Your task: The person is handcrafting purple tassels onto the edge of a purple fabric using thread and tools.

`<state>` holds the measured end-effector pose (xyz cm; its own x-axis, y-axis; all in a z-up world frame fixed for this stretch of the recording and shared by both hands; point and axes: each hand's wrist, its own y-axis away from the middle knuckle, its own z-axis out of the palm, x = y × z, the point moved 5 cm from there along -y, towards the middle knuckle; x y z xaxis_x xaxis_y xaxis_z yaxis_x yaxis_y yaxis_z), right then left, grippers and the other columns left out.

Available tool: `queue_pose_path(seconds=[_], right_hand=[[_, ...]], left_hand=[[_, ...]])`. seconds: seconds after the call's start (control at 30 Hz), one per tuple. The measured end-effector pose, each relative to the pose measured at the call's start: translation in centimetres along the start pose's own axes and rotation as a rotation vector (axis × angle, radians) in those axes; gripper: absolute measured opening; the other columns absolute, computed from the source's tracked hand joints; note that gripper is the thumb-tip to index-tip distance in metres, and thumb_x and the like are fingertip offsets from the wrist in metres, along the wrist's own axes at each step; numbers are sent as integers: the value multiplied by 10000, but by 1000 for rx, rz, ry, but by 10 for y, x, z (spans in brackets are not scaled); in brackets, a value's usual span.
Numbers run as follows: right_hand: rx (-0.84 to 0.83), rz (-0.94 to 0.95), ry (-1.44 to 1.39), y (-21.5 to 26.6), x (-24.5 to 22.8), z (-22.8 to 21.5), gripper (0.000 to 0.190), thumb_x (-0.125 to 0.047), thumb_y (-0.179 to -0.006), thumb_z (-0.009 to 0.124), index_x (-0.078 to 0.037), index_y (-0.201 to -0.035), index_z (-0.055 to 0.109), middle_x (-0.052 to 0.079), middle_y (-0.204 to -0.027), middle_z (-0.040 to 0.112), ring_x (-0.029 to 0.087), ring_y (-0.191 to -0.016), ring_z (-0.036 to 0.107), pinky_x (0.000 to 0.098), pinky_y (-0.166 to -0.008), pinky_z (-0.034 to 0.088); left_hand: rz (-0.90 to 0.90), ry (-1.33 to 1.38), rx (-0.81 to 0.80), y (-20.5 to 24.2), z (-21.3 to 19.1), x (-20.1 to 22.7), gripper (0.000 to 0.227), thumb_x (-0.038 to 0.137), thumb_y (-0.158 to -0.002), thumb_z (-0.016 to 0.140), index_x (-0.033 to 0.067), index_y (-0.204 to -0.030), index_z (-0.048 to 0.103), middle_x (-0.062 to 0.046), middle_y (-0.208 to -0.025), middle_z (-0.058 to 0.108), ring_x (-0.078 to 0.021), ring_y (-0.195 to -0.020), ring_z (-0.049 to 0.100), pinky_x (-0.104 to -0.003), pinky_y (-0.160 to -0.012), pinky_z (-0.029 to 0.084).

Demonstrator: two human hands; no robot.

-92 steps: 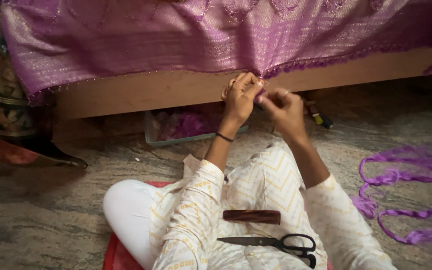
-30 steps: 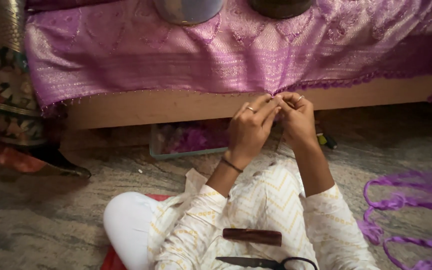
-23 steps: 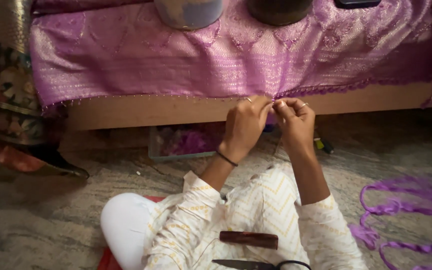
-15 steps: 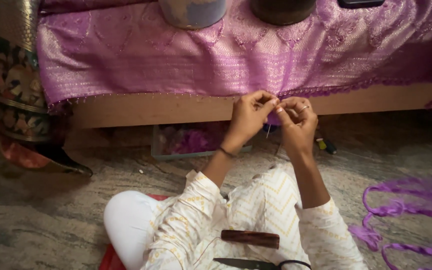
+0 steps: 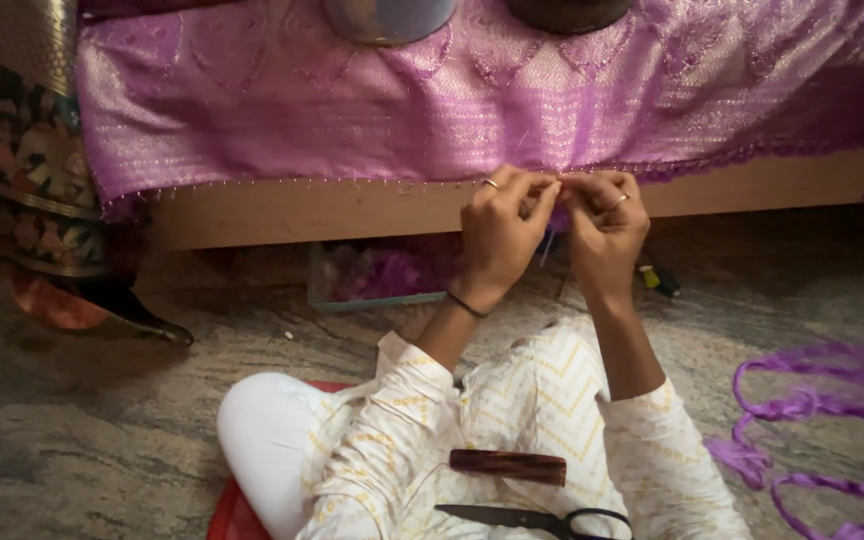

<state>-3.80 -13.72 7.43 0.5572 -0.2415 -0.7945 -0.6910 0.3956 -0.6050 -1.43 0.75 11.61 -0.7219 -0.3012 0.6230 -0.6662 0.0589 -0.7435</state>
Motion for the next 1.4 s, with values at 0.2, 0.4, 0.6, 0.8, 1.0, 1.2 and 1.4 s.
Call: queue_pose_path(seconds=[0.2, 0.4, 0.6, 0.8, 1.0, 1.2, 1.4], right_hand=[[-32, 95, -76, -4, 11, -1, 106, 100, -971, 655, 27, -1035, 697, -7, -1135, 520, 73, -957, 657, 201, -820, 547], [-12, -23, 68, 0, -6, -1, 111, 119, -971, 699, 58, -1061, 723, 36, -1150, 571, 105, -976, 662, 229, -842, 558], [-24, -30, 12, 4, 3, 0, 58, 107, -1005, 619, 54, -1007, 594, 61, -1099, 557, 126, -982, 677, 261, -894, 609], [-10, 56, -101, 4, 12, 1, 55, 85, -1024, 609, 41, -1003, 585, 40, -1054, 596, 125, -968, 688, 275, -916, 618], [-82, 126, -11, 6, 20, -3, 46, 25, -1030, 638, 13, -1034, 594, 21, -996, 602, 76, -889, 614, 213, -803, 514], [-82, 153, 26, -7, 1, -1, 30, -42, -1056, 592, -13, -1063, 595, -5, -990, 652, 38, -892, 617, 191, -786, 521], [-43, 132, -107, -9, 14, -1, 45, -35, -1097, 574, -16, -1122, 606, 20, -1020, 659, 52, -911, 602, 200, -799, 508]], left_hand=[[313, -332, -150, -4, -1, 16, 118, 160, -919, 732, 45, -915, 703, -104, -875, 657, -285, -716, 681, -387, -653, 538], [-320, 370, -293, -8, 32, -49, 103, 145, -938, 694, 46, -949, 719, -68, -892, 727, -155, -686, 731, -291, -590, 600], [-263, 132, -139, -10, 24, -71, 68, 125, -868, 759, 57, -878, 749, -68, -814, 750, -146, -679, 734, -323, -634, 580], [-88, -65, -53, 7, 33, -63, 107, 135, -963, 703, 47, -926, 654, -87, -851, 715, -208, -711, 679, -369, -635, 513], [-583, 509, -246, 18, 52, -66, 181, 213, -992, 667, 34, -1013, 674, -55, -751, 704, -100, -542, 633, -249, -460, 519], [-194, 366, -234, -1, 32, -54, 120, 129, -920, 762, 39, -993, 792, -62, -867, 712, -110, -719, 683, -252, -642, 557], [-163, 310, -118, -6, 16, -25, 102, 99, -916, 752, 17, -976, 759, -96, -901, 702, -122, -731, 704, -260, -647, 554]])
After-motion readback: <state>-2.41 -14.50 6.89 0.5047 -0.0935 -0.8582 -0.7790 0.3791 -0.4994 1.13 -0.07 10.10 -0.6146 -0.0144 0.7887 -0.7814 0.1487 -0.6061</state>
